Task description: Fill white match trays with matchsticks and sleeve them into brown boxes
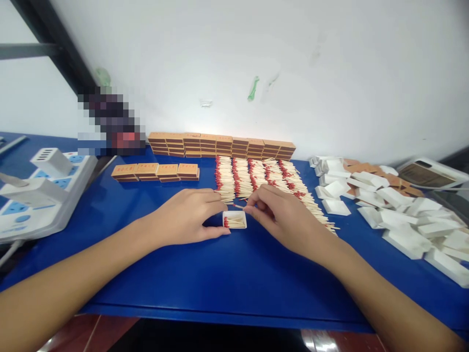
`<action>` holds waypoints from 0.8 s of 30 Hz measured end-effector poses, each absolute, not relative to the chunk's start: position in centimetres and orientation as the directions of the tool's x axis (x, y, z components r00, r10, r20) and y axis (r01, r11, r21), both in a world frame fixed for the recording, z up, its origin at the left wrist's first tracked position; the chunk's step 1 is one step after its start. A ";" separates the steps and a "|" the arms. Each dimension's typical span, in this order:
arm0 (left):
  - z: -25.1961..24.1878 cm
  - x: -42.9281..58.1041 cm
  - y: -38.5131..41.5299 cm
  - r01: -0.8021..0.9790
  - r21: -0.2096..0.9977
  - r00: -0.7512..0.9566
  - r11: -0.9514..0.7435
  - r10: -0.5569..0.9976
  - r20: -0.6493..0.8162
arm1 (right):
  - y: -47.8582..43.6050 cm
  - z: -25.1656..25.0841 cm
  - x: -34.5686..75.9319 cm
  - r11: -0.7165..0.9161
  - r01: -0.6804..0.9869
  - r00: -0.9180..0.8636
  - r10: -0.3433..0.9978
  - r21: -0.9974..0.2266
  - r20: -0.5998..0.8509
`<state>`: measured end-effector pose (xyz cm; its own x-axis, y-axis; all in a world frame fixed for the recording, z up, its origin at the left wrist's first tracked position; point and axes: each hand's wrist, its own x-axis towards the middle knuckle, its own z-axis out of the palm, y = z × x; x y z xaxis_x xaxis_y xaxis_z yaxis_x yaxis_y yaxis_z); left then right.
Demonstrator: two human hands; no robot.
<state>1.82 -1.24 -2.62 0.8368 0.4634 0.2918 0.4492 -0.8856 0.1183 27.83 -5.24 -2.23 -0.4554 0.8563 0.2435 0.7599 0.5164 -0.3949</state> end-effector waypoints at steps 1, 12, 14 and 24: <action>-2.6 1.8 -1.3 0.450 0.120 0.837 -0.885 0.464 0.290 | -5.5 -2.0 27.7 0.535 0.738 -0.483 0.844 -0.411 0.232; -2.7 1.9 -1.3 0.424 0.128 0.839 -0.896 0.442 0.316 | -4.1 -3.6 28.9 0.407 0.896 -0.378 0.909 -0.176 0.176; -2.7 1.9 -1.3 0.428 0.128 0.838 -0.895 0.446 0.314 | -4.0 -3.6 29.1 0.400 0.903 -0.382 0.914 -0.155 0.134; -2.7 1.9 -1.3 0.431 0.121 0.840 -0.894 0.447 0.307 | -6.2 -1.9 27.7 0.597 0.718 -0.545 0.802 -0.359 0.244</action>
